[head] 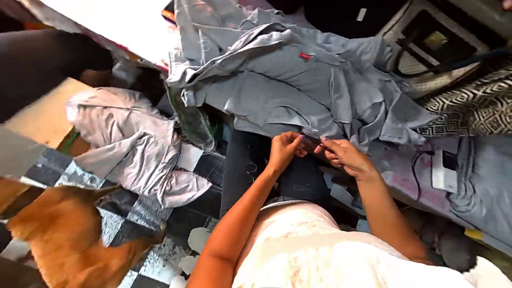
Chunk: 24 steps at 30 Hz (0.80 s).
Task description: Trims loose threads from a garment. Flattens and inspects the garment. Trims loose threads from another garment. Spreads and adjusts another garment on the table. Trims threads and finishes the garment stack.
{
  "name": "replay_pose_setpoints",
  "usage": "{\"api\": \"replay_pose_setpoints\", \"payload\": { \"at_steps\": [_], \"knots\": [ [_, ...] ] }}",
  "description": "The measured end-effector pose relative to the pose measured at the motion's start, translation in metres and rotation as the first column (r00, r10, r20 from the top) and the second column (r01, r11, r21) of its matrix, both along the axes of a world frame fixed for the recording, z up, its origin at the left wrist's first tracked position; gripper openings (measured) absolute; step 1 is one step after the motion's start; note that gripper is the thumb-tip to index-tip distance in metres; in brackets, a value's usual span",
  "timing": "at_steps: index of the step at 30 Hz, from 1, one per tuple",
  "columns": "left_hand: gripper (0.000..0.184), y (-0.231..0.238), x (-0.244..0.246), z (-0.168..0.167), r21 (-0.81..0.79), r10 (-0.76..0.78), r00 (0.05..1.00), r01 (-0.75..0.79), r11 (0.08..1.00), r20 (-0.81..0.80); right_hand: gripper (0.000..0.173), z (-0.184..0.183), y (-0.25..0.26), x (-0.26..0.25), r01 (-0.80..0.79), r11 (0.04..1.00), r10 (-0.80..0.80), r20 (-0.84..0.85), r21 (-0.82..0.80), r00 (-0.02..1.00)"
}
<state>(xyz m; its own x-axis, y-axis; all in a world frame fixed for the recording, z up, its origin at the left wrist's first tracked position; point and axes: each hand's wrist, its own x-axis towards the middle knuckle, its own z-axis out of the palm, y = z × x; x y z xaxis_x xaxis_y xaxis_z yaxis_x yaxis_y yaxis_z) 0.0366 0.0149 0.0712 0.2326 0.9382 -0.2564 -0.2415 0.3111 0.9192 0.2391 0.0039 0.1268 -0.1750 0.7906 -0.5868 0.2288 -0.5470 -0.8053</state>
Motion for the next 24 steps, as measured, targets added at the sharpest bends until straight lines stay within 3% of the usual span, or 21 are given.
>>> {"api": "replay_pose_setpoints", "payload": {
  "at_steps": [18, 24],
  "knots": [
    [0.010, -0.003, 0.002, -0.005, -0.036, 0.005, 0.999, -0.003, 0.999, 0.045, 0.033, -0.023, 0.009, -0.016, 0.071, 0.997, -0.074, -0.088, -0.038, 0.993],
    [0.012, -0.006, 0.000, -0.011, -0.009, -0.011, 1.000, 0.011, 1.000, -0.004, 0.033, -0.030, 0.009, -0.020, 0.111, 0.993, -0.108, -0.079, 0.029, 0.991]
  ]
}}
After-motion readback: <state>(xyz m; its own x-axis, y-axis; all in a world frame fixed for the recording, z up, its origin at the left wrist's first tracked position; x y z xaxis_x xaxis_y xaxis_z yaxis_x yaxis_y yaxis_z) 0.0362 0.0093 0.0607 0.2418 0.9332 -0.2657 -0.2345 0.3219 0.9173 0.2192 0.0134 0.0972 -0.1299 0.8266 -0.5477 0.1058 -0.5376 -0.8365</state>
